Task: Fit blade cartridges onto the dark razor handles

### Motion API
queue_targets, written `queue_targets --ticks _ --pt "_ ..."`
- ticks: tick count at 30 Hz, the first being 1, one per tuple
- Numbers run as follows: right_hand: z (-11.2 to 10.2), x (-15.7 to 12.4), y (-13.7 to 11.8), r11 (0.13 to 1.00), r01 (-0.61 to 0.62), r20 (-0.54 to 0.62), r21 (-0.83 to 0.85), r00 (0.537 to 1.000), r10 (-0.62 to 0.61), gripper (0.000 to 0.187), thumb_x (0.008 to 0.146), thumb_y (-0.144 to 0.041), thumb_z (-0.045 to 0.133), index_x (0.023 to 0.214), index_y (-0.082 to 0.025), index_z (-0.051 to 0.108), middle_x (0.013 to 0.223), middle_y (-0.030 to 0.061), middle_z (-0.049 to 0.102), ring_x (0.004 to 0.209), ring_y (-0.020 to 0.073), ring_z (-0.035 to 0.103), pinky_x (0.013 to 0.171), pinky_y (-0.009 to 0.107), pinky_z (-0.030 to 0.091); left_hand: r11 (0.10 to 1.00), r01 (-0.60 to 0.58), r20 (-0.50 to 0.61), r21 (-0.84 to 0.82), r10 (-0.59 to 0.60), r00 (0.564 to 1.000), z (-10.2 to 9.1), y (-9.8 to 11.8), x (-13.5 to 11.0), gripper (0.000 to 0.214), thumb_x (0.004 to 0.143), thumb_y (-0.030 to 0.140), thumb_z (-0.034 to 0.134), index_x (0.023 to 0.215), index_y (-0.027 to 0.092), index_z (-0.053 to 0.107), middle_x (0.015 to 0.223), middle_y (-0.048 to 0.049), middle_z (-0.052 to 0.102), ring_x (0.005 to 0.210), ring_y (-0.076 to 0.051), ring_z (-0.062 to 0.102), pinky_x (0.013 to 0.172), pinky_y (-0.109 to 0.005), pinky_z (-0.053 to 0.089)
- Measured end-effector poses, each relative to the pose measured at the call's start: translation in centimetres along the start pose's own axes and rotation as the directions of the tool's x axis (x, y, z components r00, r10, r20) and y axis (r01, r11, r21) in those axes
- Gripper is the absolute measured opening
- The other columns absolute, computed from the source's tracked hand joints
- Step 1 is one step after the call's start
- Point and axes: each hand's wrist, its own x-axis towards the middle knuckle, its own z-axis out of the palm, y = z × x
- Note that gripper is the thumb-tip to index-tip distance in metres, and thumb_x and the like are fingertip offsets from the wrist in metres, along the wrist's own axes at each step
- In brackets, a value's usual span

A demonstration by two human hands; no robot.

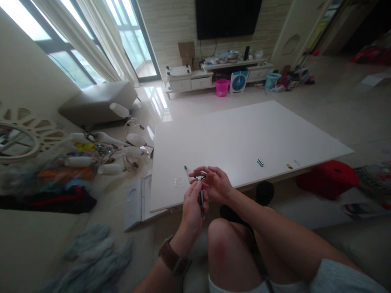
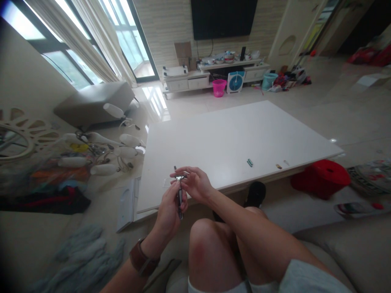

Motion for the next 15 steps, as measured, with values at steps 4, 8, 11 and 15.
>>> queue_targets --ticks 4,8,11,15 --pt "0.18 -0.07 0.03 1.0 -0.007 0.014 -0.004 1.0 0.007 0.031 0.082 -0.04 0.053 0.094 -0.016 0.07 0.099 0.0093 0.075 0.086 0.023 0.069 0.087 0.037 0.05 1.0 -0.004 -0.011 0.029 0.005 1.0 -0.1 -0.2 0.08 0.031 0.084 0.048 0.065 0.081 0.018 0.057 0.053 0.006 0.049 0.037 -0.006 0.035 0.034 -0.016 0.025" --pt "0.35 -0.1 -0.05 0.999 -0.009 0.028 -0.038 1.0 0.01 0.032 0.083 -0.042 0.052 0.094 -0.017 0.068 0.101 0.0092 0.074 0.091 0.0256 0.069 0.083 0.038 0.05 0.998 0.047 -0.05 0.037 -0.045 0.998 -0.06 -0.2 0.06 0.035 0.081 0.052 0.066 0.078 0.018 0.056 0.052 0.0056 0.049 0.037 -0.006 0.035 0.033 -0.016 0.026" --pt "0.39 -0.1 -0.07 0.999 -0.009 0.019 -0.05 1.0 0.01 0.032 0.084 -0.042 0.051 0.095 -0.017 0.068 0.102 0.0093 0.074 0.095 0.0267 0.069 0.082 0.038 0.05 0.997 0.077 -0.049 0.029 -0.075 0.996 0.08 -0.06 -0.04 0.037 0.079 0.053 0.067 0.08 0.018 0.056 0.053 0.0056 0.05 0.037 -0.006 0.036 0.034 -0.016 0.028" --pt "0.38 -0.09 -0.13 0.999 -0.006 -0.005 -0.05 1.0 0.006 0.032 0.083 -0.042 0.052 0.095 -0.017 0.068 0.103 0.0093 0.074 0.095 0.0269 0.07 0.083 0.037 0.049 0.994 0.096 -0.039 0.053 -0.094 0.995 0.26 0.08 -0.16 0.037 0.08 0.054 0.064 0.082 0.017 0.057 0.054 0.0054 0.05 0.038 -0.006 0.037 0.035 -0.016 0.029"
